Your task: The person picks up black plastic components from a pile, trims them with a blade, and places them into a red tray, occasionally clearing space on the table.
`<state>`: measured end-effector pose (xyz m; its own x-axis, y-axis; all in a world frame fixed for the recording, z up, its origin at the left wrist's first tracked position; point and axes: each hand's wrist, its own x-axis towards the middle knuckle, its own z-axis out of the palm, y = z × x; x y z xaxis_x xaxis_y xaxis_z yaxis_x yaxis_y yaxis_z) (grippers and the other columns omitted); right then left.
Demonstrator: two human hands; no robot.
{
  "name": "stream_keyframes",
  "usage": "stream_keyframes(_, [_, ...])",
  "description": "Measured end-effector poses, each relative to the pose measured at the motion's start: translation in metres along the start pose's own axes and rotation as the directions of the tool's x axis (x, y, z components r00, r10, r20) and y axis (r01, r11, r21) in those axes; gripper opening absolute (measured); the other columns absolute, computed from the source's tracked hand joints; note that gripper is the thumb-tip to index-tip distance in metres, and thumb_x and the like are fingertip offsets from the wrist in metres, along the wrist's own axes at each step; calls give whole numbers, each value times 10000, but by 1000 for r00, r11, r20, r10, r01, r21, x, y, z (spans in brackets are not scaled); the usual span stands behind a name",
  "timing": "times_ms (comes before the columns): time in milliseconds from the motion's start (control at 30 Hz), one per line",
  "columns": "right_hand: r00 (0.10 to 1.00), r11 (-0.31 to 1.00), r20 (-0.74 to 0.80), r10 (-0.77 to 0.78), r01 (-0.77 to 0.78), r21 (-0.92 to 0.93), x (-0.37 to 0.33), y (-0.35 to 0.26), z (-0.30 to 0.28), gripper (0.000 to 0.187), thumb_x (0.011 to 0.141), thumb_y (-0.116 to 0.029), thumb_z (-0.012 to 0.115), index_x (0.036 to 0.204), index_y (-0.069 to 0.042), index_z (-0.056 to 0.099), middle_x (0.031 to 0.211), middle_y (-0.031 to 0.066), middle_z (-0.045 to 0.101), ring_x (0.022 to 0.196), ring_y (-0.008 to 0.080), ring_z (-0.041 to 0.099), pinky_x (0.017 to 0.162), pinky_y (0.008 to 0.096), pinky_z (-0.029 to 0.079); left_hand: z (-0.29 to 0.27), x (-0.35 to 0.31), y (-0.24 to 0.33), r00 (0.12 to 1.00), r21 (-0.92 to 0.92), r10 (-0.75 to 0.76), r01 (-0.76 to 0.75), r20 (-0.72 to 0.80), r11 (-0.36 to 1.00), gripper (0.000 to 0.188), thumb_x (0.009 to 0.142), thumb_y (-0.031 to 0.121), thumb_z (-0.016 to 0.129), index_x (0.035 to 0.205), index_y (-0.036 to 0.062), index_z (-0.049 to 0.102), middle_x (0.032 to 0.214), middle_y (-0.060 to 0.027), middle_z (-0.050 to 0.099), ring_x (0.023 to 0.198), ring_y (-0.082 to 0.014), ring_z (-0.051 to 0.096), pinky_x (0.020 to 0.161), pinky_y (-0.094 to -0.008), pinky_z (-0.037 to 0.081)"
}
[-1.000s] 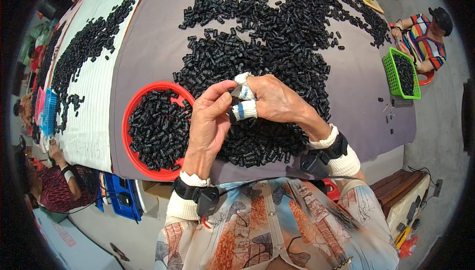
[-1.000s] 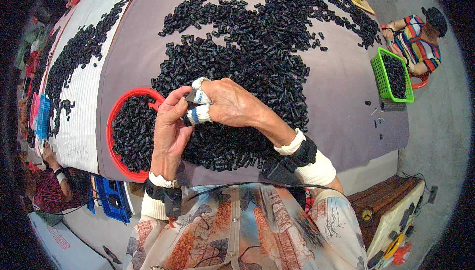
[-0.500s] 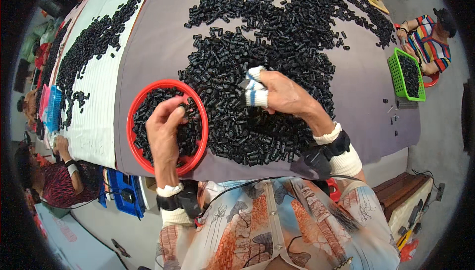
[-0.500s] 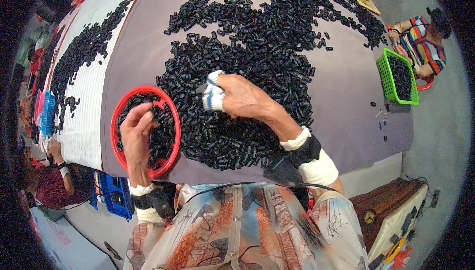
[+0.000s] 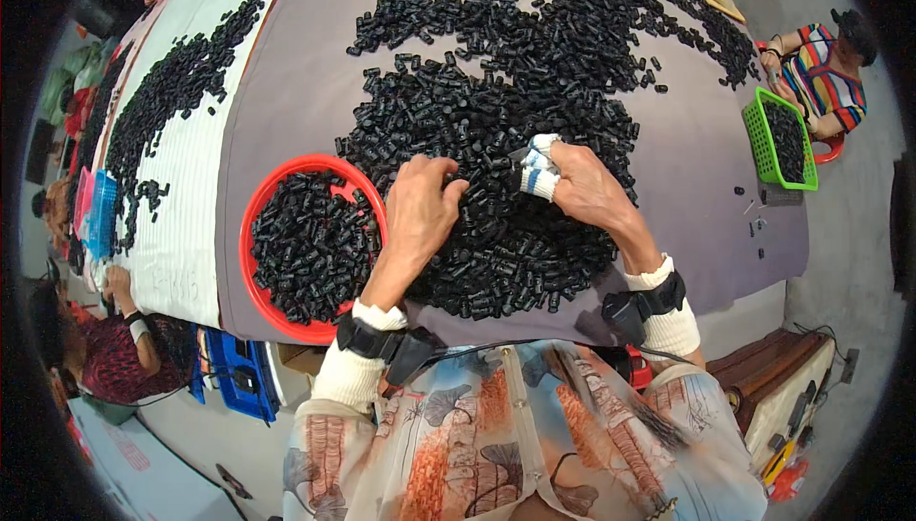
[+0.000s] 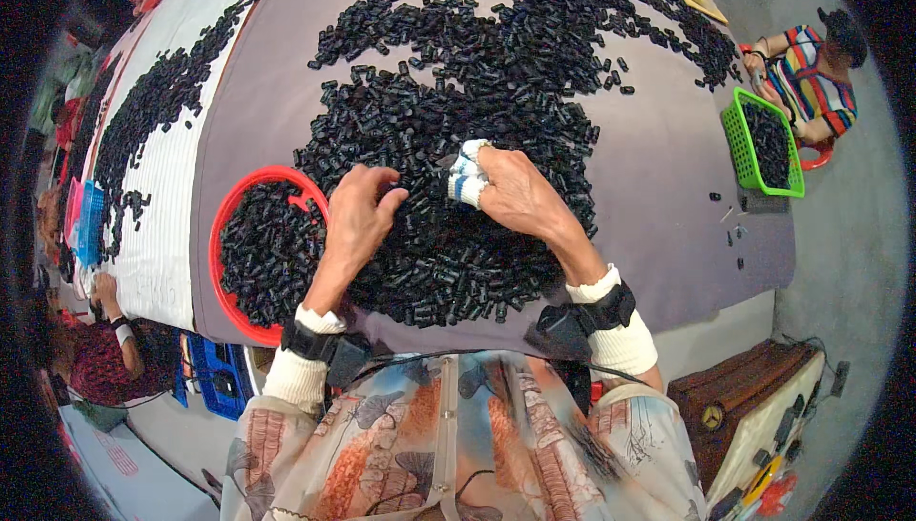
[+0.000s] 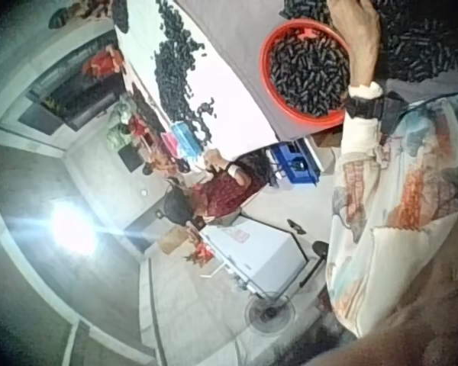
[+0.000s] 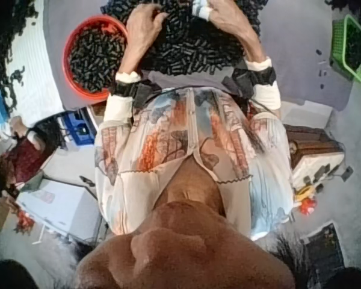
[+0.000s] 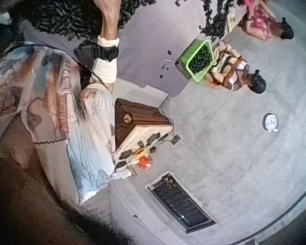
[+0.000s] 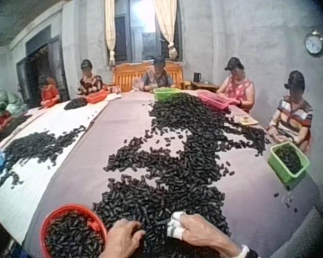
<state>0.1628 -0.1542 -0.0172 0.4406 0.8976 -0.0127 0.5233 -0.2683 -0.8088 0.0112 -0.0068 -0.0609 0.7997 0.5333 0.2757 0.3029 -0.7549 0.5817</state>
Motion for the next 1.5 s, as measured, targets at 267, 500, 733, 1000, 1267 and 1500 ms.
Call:
stream_keyframes(267, [994, 965, 44, 103, -111, 237, -3, 0, 3, 201, 762, -183, 630, 798, 3, 563, 570, 57, 516, 473, 142, 475, 459, 301, 379, 20, 11, -2, 993, -38, -22, 27, 116, 999, 181, 715, 44, 631, 884, -11, 598, 844, -175, 547, 762, -325, 572, 678, -391, 455])
stream_keyframes(500, [987, 889, 129, 91, -139, 436, 12, -22, 18, 204, 767, -223, 658, 777, -44, 560, 542, -22, 458, 432, 61, 420, 392, 233, 332, -25, 2, -5, 820, -845, -320, 526, 475, 92, 226, 803, 30, 571, 1023, -20, 585, 821, -54, 572, 684, -136, 551, 645, -244, 453])
stream_keyframes(733, [987, 915, 150, -57, -8, 403, 27, -61, 39, 246, 730, -213, 682, 831, -8, 592, 655, 33, 538, 583, 117, 477, 541, 281, 399, -48, -14, 2, 894, -876, -196, 315, 403, -364, 251, 846, 37, 535, 1092, -13, 527, 854, -56, 573, 745, -134, 545, 730, -301, 476])
stream_keyframes(1000, [978, 953, 208, -21, -44, 301, 32, -70, 39, 303, 683, -250, 706, 756, 13, 574, 638, 68, 540, 580, 143, 488, 545, 308, 403, -53, -18, 12, 909, -871, -187, 274, 373, -407, 246, 871, 88, 528, 1102, 2, 531, 1004, -80, 595, 910, -155, 576, 825, -314, 471])
stream_keyframes(1267, [979, 951, 197, -60, -4, 309, 32, -70, 39, 308, 684, -250, 700, 721, 21, 558, 596, 72, 533, 536, 154, 477, 527, 315, 400, -52, -17, 13, 910, -874, -195, 265, 367, -408, 205, 876, 98, 527, 1062, 15, 549, 986, -78, 595, 893, -153, 578, 808, -303, 477])
stream_keyframes(1500, [975, 951, 199, -99, 34, 309, 32, -64, 39, 308, 694, -258, 692, 756, 15, 564, 618, 89, 547, 545, 170, 491, 536, 323, 405, -50, -16, 15, 916, -885, -179, 271, 358, -379, 198, 870, 78, 531, 1052, 3, 551, 980, -76, 591, 890, -147, 573, 810, -295, 474])
